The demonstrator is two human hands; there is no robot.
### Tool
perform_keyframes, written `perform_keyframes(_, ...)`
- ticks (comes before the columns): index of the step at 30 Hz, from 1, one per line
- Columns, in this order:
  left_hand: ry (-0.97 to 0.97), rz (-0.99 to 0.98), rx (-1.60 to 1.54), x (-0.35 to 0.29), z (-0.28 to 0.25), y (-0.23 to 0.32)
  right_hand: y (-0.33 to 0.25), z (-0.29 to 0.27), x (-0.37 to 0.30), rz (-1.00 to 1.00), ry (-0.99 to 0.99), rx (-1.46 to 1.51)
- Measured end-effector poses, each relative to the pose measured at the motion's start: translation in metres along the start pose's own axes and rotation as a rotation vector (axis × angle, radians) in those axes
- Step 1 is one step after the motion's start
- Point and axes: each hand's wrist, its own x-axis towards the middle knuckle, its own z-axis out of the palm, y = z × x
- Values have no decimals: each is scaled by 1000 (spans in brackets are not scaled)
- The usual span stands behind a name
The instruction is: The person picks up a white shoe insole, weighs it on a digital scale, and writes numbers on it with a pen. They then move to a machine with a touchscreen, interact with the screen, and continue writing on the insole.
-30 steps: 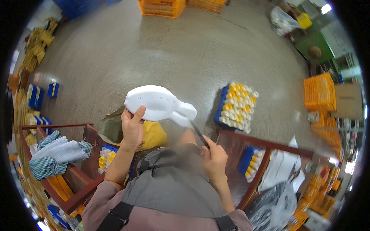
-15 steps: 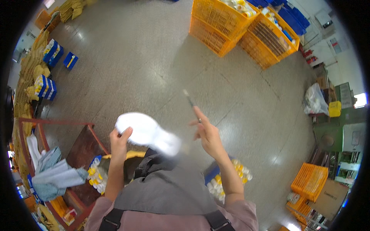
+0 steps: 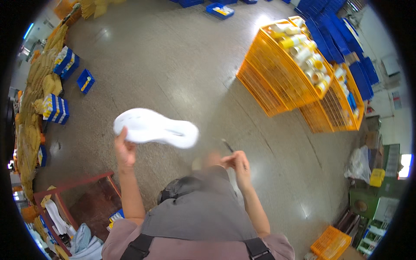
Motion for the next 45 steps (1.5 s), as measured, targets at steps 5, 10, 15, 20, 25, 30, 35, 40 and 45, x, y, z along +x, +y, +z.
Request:
perform_keyframes(5, -193, 67, 66, 160, 153, -30, -31, -47, 192, -61, 227, 48)
perform_keyframes(10, -7, 40, 204, 312, 242, -54, -105, -57, 413, -116, 206, -152)
perform_keyframes(15, 237, -39, 267, 429, 274, -31, -209, -37, 620, -218, 13, -292)
perform_keyframes(20, 513, -143, 130, 585, 354, -63, -253, -43, 814, -311, -121, -388)
perform_keyframes(25, 318, -120, 206, 784, 532, -88, -297, -93, 970, -66, 87, -449)
perform_keyframes(30, -227, 141, 640, 963, 802, -109, -369, -197, 1098, -135, 391, -375)
perform_keyframes(35, -526, 142, 488, 1087, 1044, -173, -400, -326, 1250, -219, 681, 46)
perform_keyframes(40, -400, -25, 289, 1165, 1222, -222, -484, -438, 1416, -282, 595, -75)
perform_keyframes(45, -346, 83, 345, 1248, 1334, -246, -597, -525, 1570, -353, 474, -127)
